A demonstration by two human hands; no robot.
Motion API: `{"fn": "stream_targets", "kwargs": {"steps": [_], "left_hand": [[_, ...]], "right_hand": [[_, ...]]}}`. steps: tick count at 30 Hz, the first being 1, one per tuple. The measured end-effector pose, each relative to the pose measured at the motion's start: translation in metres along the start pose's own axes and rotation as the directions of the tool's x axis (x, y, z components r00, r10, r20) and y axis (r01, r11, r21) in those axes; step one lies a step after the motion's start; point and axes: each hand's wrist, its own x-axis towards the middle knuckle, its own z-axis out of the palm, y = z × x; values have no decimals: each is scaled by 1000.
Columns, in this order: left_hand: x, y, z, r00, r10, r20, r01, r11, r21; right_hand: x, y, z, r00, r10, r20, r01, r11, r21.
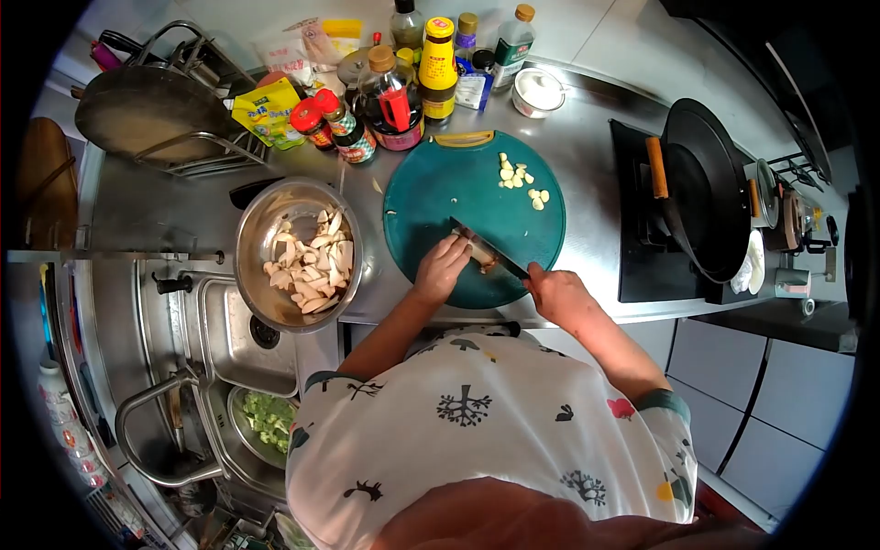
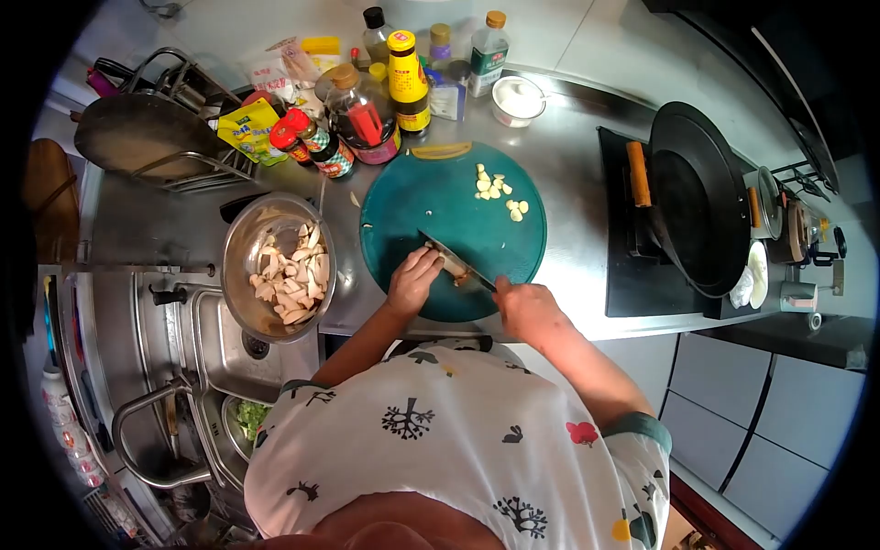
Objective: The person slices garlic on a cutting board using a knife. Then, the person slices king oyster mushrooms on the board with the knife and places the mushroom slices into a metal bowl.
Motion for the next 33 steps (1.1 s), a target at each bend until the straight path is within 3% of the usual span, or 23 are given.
{"fn": "stream_targets", "kwargs": {"steps": [2,7,12,17,20,27,29,33], "left_hand": [[-2,-2,0,1000,5,4,-5,1000,-14],[-8,-4,-1,1000,12,1,-12,999,-40],[3,-7,-3,997,66,29,-64,996,-61],[14,-2,-6,916,-111,386,124,992,-10],[6,4,-9,947,-113,301,113,993,16],[-12,2,3,962,-160,223,151,987,57],[-12,0,3,966,-152,207,144,988,54],[-9,1,2,966,-148,213,143,989,36]], "right_hand": [[13,0,-2,996,24,83,-24,1000,2],[38,5,68,995,67,-71,-53,982,183],[34,14,67,982,127,-140,-75,942,327],[15,16,43,961,161,-227,-119,975,189],[4,11,42,971,24,-239,-24,1000,4],[21,14,62,980,-28,-198,28,1000,0],[29,20,70,955,-65,-289,80,996,37],[23,13,59,943,-90,-319,101,995,18]]}}
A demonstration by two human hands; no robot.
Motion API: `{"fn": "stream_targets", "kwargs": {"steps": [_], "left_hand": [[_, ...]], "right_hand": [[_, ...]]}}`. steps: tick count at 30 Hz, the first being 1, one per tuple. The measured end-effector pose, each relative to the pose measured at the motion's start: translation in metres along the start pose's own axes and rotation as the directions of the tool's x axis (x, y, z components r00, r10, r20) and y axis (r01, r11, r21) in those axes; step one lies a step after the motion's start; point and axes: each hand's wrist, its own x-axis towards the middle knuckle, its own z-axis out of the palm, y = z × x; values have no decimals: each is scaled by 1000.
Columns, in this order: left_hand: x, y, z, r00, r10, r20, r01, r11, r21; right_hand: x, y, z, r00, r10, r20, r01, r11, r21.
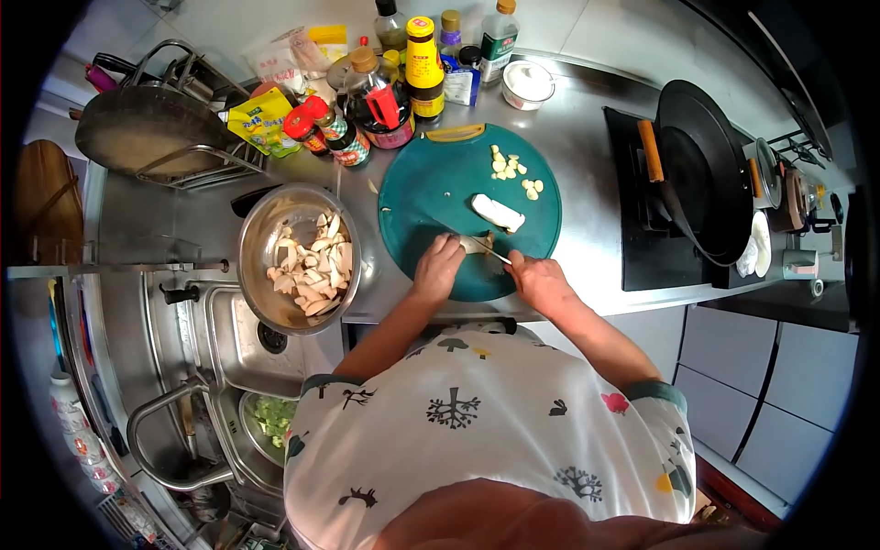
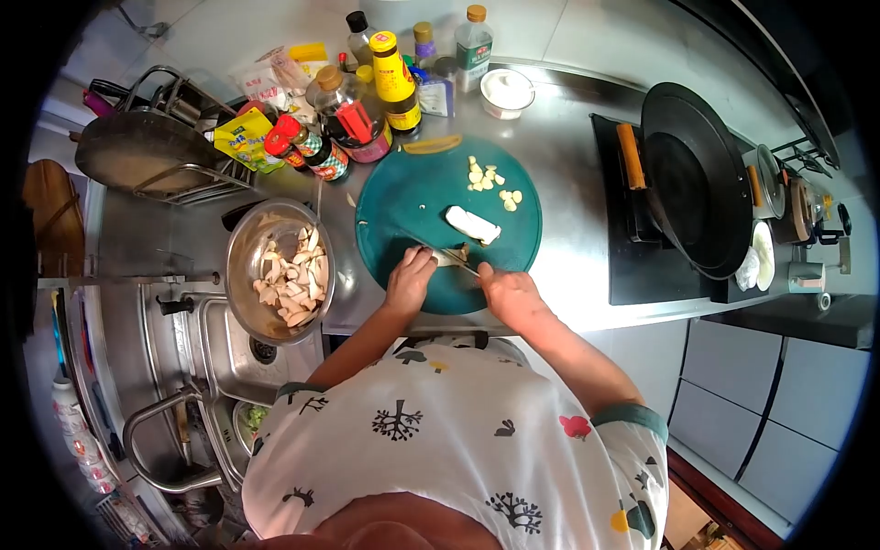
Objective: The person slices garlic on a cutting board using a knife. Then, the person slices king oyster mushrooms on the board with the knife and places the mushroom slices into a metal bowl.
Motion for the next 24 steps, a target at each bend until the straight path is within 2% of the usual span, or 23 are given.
{"fn": "stream_targets", "kwargs": {"steps": [5,12,14,18,21,24], "left_hand": [[0,6,-2,999,-10,-33,10,1000,16],[-5,1,0,998,-49,-51,48,998,-28],[-4,-2,0,996,-4,-89,2,1000,-19],[-4,-5,-1,996,0,-84,-2,1000,-21],[-6,-5,2,995,0,-96,-5,999,-51],[-3,-8,-2,985,22,-173,-34,997,-69]], "right_hand": [[5,-4,11,999,9,49,-8,1000,-7],[6,-10,6,999,-1,33,1,1000,20],[11,-8,13,995,37,90,-36,999,-5],[12,-13,1,995,15,94,-15,1000,-1],[14,-17,7,990,56,127,-61,998,36],[20,-13,22,989,64,130,-67,998,15]]}}
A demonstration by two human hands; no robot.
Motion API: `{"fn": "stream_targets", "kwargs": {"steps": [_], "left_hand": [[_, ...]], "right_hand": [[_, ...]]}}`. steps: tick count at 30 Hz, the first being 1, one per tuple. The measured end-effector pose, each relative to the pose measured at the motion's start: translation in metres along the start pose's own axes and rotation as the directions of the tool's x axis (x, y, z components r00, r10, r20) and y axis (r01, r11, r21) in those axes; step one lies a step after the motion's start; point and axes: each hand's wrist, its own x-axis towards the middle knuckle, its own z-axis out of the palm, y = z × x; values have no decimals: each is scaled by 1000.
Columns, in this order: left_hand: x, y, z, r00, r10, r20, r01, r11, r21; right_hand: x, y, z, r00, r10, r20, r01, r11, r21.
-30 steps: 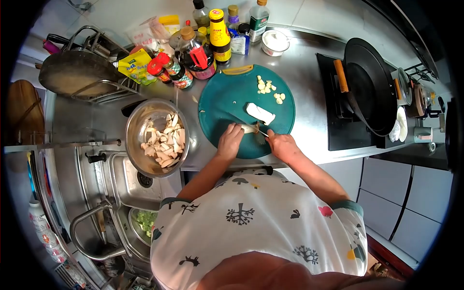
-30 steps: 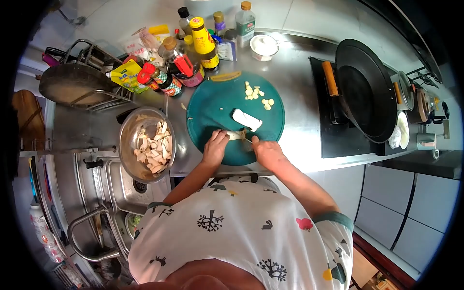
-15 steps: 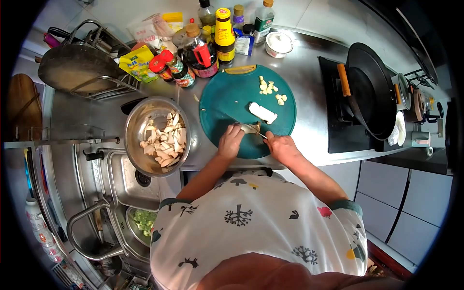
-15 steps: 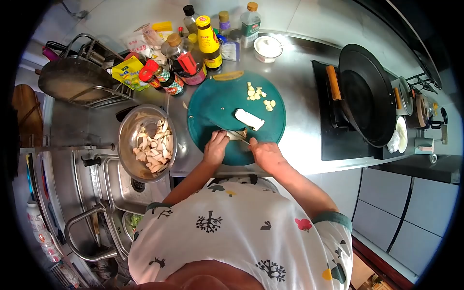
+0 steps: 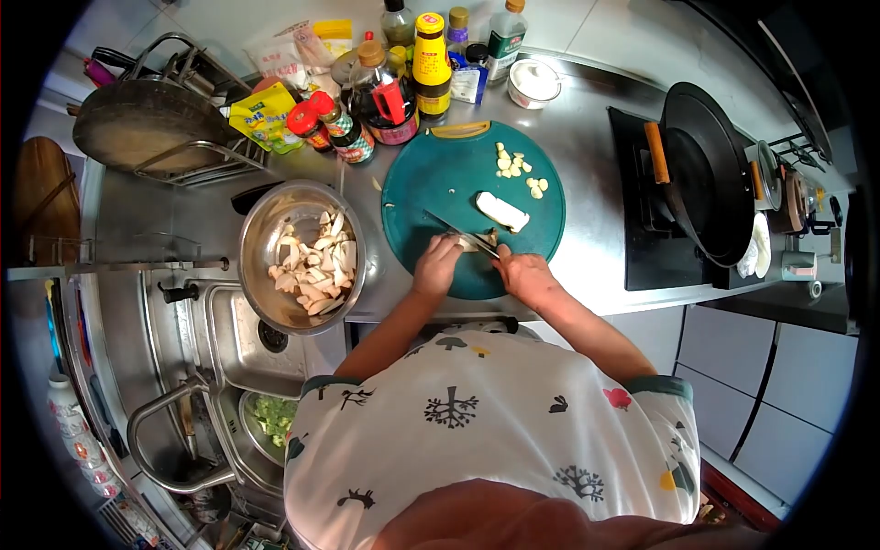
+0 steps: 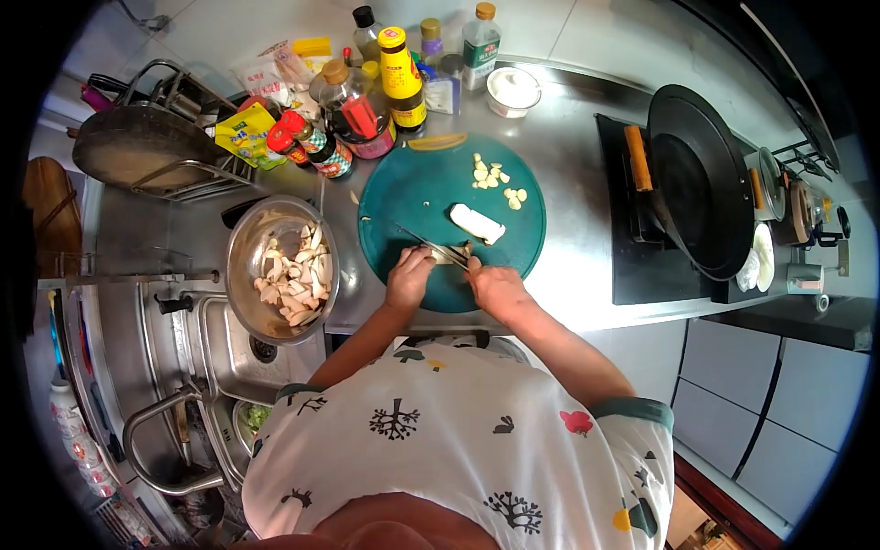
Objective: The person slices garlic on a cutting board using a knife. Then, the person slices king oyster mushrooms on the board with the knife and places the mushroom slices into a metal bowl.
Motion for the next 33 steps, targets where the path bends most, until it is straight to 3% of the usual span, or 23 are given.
{"fn": "stream_targets", "kwargs": {"steps": [2,8,11,23,33], "left_hand": [[2,-1,-6,998,-29,-62,24,996,-85],[-1,-7,-7,1000,-16,-12,14,992,-125],[-2,-6,-6,1000,-9,-20,7,994,-112],[-8,-6,-4,999,-1,-32,-1,997,-74],[-12,-7,-2,1000,-4,-22,3,999,-40]], "right_hand": [[-1,-1,-1,1000,11,11,-12,1000,24],[-1,-8,-21,999,-38,-4,38,999,39],[0,-10,-20,995,0,95,0,1000,9],[3,-10,-2,999,-3,35,1,998,60],[-3,-12,-9,995,37,90,-46,994,104]]}}
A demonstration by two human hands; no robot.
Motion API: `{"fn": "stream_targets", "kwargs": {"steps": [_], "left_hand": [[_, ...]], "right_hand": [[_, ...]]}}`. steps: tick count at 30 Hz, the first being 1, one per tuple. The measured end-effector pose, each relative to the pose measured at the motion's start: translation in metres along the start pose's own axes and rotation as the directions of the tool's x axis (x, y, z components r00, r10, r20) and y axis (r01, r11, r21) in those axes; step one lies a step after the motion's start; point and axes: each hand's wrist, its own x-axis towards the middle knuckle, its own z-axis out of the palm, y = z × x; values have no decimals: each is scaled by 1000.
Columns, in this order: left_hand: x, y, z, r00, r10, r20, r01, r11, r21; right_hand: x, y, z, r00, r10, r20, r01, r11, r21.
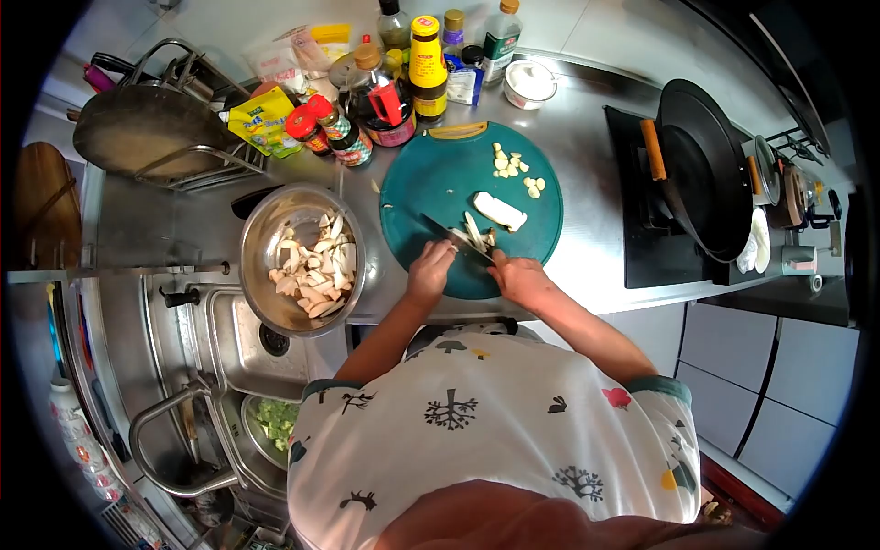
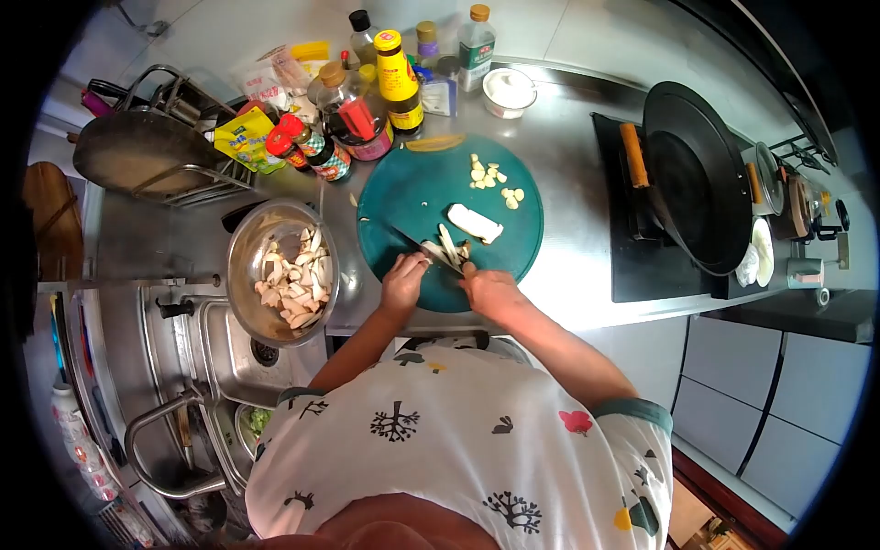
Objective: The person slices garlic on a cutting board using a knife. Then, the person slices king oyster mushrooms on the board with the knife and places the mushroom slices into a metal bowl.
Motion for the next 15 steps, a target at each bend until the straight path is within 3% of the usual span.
{"fn": "stream_targets", "kwargs": {"steps": [6,9,15], "left_hand": [[9,6,-6,1000,-29,-3,29,1000,-12],[18,23,1,1000,13,-10,-13,1000,23],[37,26,27,984,80,162,-87,996,34]], "right_hand": [[-11,2,-10,993,-55,-102,59,997,41],[-22,10,-33,986,-19,-168,8,998,-64],[-20,28,-30,992,45,-115,-58,992,-112]]}}
